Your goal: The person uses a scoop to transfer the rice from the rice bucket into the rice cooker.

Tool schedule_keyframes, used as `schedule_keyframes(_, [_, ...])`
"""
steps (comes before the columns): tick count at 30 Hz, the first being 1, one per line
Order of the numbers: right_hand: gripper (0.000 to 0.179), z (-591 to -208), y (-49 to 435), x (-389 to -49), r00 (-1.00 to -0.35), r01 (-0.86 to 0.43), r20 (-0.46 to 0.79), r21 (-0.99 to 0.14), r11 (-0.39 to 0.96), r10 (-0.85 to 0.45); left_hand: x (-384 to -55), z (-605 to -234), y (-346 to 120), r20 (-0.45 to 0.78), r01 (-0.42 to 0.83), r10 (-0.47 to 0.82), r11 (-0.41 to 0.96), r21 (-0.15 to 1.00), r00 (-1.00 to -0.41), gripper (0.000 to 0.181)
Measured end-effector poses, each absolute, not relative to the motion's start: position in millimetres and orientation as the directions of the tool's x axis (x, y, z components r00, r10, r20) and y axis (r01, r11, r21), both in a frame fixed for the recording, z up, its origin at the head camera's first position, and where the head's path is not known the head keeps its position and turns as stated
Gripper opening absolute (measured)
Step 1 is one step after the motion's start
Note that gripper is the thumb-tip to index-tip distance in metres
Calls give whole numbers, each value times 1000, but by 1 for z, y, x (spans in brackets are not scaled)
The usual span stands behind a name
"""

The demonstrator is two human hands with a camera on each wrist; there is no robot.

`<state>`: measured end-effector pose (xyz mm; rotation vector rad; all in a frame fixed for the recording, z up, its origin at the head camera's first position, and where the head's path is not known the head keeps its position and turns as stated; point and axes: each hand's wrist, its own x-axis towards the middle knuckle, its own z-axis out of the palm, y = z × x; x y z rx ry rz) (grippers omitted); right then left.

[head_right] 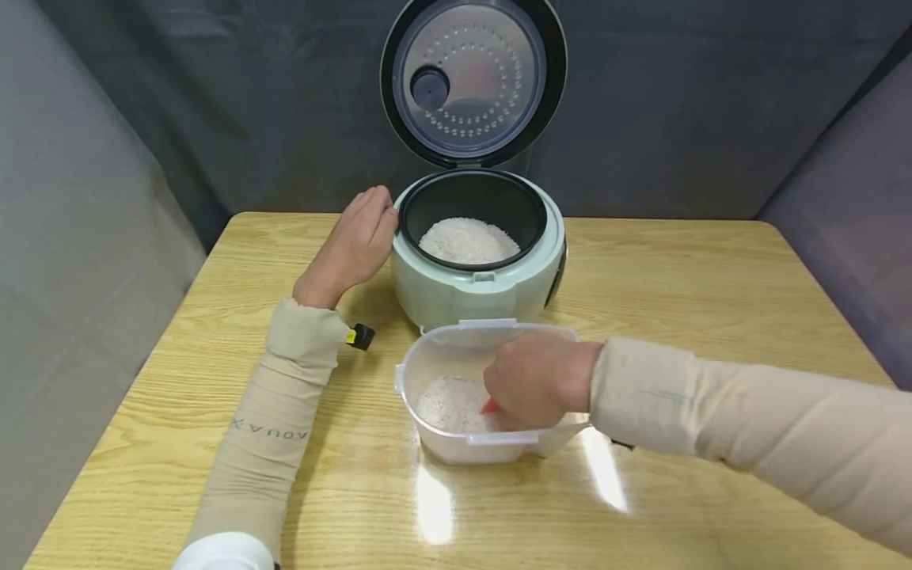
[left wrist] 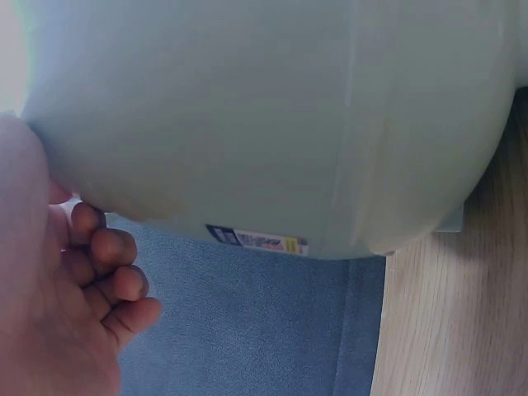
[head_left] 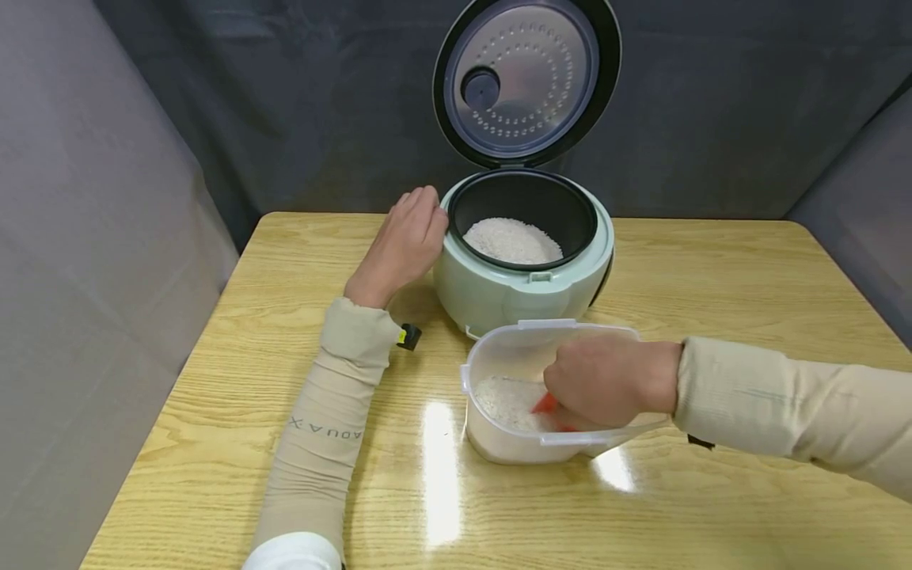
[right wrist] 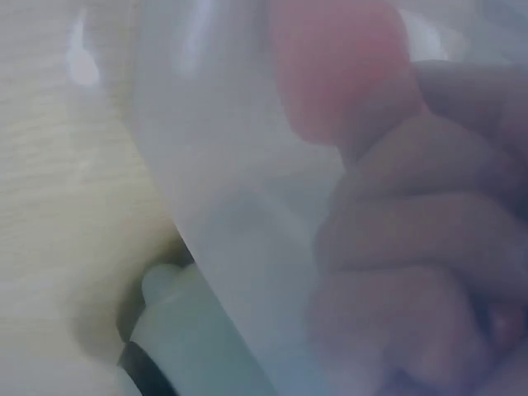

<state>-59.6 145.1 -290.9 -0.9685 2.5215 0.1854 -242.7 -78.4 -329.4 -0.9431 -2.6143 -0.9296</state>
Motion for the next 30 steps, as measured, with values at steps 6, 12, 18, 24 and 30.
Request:
schedule_keyframes(6, [43,-292,145,-60,-676,-618,-444,-96,781,-589,-243,-329,-78,380,628,500,600,496,-778,24])
schedule_keyframes(12, [40,-294,146,-60,-674,-559,-438,-224,798,-595,-242,-329,-78,355,608,495,613,505,-793,24])
schedule_keyframes(18, [41,-296,147,-59,-667,-514,-406,-356,780,-625,-242,-328,-78,355,606,493,613,506,-794,24])
schedule_keyframes(24, [41,-296,145,-57,-683,-469,-410,-387,794,-604,-242,-328,-78,348,602,492,614,511,-798,24])
schedule_keyframes(30, [41,-294,140,-58,-695,-349,-471,-440,828,-543,-243,-328,-79,347,600,492,610,518,-799,24])
